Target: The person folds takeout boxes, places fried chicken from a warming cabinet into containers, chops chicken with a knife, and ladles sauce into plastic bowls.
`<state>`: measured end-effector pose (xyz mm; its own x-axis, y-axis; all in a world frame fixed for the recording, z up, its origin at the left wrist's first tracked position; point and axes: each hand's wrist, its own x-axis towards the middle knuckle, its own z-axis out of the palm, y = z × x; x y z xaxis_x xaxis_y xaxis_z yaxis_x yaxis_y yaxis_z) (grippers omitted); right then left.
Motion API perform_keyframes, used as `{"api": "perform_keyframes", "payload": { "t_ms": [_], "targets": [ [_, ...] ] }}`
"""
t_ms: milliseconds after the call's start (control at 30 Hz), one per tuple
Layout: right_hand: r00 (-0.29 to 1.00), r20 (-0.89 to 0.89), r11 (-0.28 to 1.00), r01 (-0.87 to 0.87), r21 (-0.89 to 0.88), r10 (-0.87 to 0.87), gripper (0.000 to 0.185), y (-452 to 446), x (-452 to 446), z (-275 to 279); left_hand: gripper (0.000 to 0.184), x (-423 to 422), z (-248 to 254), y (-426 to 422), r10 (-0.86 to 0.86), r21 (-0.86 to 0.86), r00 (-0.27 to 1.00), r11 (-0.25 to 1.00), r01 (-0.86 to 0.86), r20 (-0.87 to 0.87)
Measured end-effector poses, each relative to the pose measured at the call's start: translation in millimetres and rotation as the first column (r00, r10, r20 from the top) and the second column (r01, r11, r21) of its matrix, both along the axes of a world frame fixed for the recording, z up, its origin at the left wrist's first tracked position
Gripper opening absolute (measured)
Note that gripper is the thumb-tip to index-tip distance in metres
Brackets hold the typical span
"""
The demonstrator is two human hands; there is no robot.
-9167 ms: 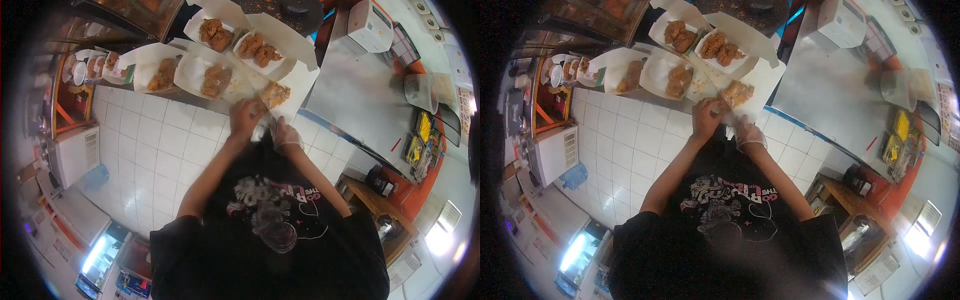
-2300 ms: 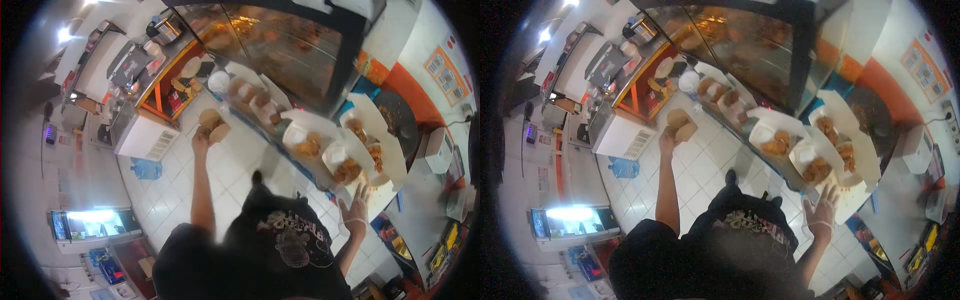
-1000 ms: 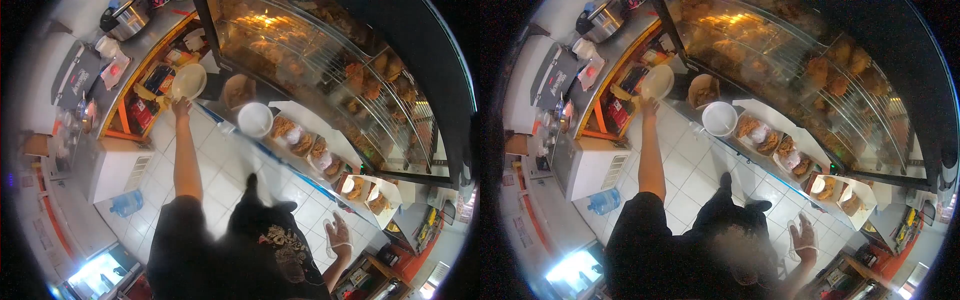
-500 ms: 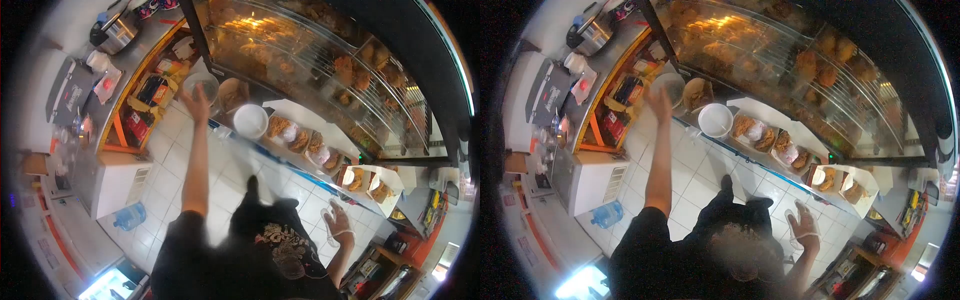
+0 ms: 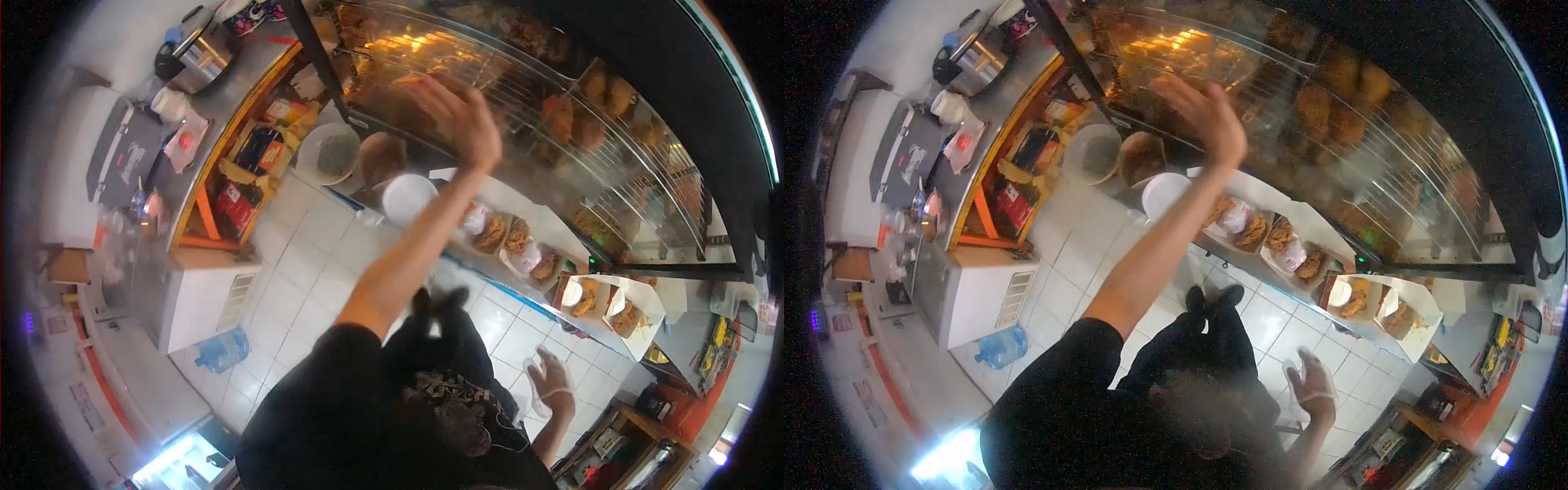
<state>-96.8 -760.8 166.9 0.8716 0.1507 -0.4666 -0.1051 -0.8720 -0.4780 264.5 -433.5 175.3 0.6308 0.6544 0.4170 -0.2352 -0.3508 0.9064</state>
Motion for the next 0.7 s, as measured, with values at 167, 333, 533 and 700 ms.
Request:
{"api": "perform_keyframes", "payload": {
  "t_ms": [167,333,533,700],
  "targets": [
    [0.995,0.069,0.978,-0.085,0.19,0.073,0.046,77,97,19,0.08,-85,-16,-12,-0.478,0.161,0.877,0.87,0.466,0.047],
    [0.976,-0.041,0.834,-0.163,0.527,0.216,0.04,169,179,42,0.047,-158,-75,91,-0.322,0.223,0.927,0.906,0.36,-0.19],
    [0.917,-0.287,-0.039,0.288,0.957,-0.278,0.034,265,251,-8,0.035,-243,-150,211,-0.185,-0.404,0.936,0.913,0.051,-0.3],
    [0.666,-0.457,-0.408,0.243,0.88,-0.589,0.015,281,340,-46,0.037,-228,-200,273,-0.314,-0.769,0.921,0.639,0.026,-0.23]
  ]
}}
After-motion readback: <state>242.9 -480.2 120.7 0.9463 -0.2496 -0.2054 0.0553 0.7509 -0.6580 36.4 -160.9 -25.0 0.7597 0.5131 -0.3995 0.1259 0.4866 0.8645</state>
